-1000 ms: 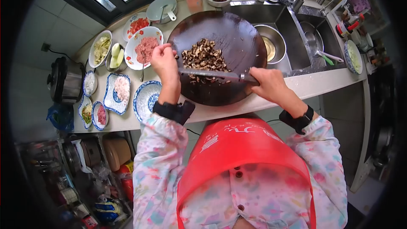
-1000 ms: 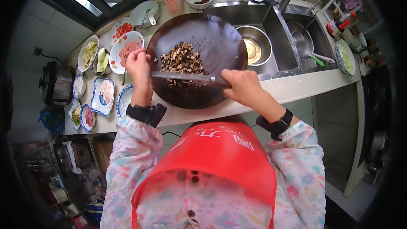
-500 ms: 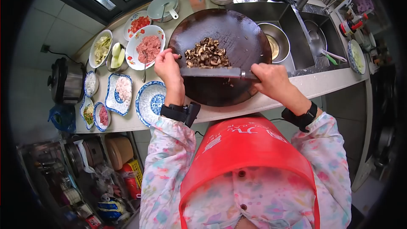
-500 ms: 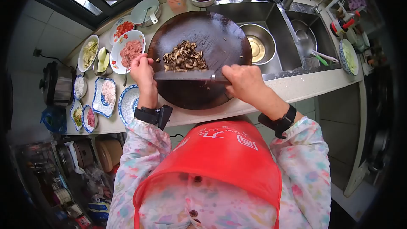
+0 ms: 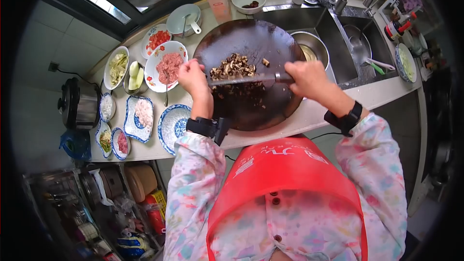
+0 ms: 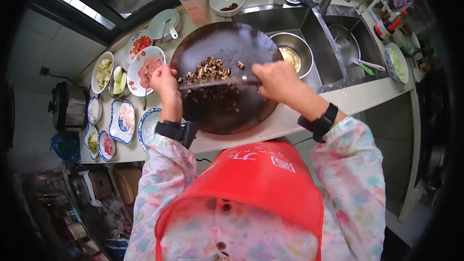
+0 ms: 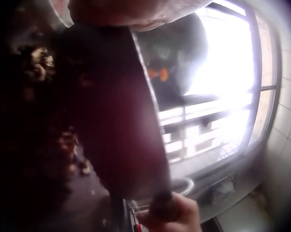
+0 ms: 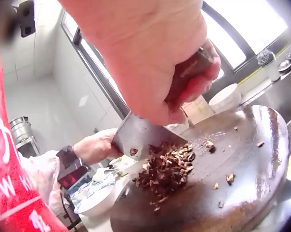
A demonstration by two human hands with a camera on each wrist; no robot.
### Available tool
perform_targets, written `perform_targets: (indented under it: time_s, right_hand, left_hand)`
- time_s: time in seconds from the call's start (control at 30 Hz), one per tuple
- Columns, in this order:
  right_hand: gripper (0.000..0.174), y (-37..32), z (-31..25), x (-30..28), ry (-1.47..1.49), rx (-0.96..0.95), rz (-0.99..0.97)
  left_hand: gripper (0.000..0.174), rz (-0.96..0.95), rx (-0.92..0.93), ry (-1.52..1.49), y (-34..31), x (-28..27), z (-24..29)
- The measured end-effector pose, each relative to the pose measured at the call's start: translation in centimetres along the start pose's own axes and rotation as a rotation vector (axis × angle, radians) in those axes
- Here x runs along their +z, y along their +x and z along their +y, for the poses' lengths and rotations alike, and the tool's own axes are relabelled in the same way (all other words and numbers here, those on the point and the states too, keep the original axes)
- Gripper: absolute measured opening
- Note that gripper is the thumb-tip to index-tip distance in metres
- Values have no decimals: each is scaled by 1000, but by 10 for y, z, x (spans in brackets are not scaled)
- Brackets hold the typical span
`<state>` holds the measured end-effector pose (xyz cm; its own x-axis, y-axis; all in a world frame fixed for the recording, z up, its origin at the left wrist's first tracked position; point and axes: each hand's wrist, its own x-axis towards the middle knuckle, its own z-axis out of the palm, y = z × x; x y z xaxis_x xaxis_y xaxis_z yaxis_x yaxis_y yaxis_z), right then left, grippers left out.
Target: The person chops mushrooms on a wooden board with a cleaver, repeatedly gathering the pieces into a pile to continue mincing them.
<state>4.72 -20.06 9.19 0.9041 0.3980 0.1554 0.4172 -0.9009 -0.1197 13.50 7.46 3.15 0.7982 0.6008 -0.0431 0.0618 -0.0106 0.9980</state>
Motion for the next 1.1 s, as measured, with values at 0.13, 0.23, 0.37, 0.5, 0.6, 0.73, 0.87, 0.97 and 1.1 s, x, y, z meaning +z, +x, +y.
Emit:
perform_targets:
  time_s: [0.13, 0.23, 0.37, 0.5, 0.6, 0.73, 0.87, 0.97, 1.1]
  right_hand:
    - [16, 32, 8, -1, -91, -5, -69]
    - [16, 28, 20, 24, -84, 9, -116]
    - [15, 15, 35, 49, 4, 28, -57]
    - [15, 22, 19, 9, -6, 48, -102]
    - [16, 25, 8, -7, -5, 36, -188]
    - [16, 6, 14, 38, 42, 116, -182]
    - [16, 12, 24, 26, 110, 163, -133]
    - [18, -6, 21, 13, 146, 191, -102]
    - [19, -28, 33, 13, 199, 321, -37]
  left_hand:
    - [12, -75, -69, -85, 15, 4, -14]
    - [13, 113, 32, 135, 2, 11, -29]
    - [14, 147, 190, 232, -4, 18, -27]
    - [12, 9, -90, -52, 15, 5, -11]
    - [12, 19, -174, -1, 14, -2, -35]
    - [12, 88, 196, 196, 3, 11, -40]
    - [15, -115, -175, -53, 11, 5, -25]
    - [24, -99, -116, 152, 16, -37, -50]
    - [38, -131, 259, 891, -34, -56, -57]
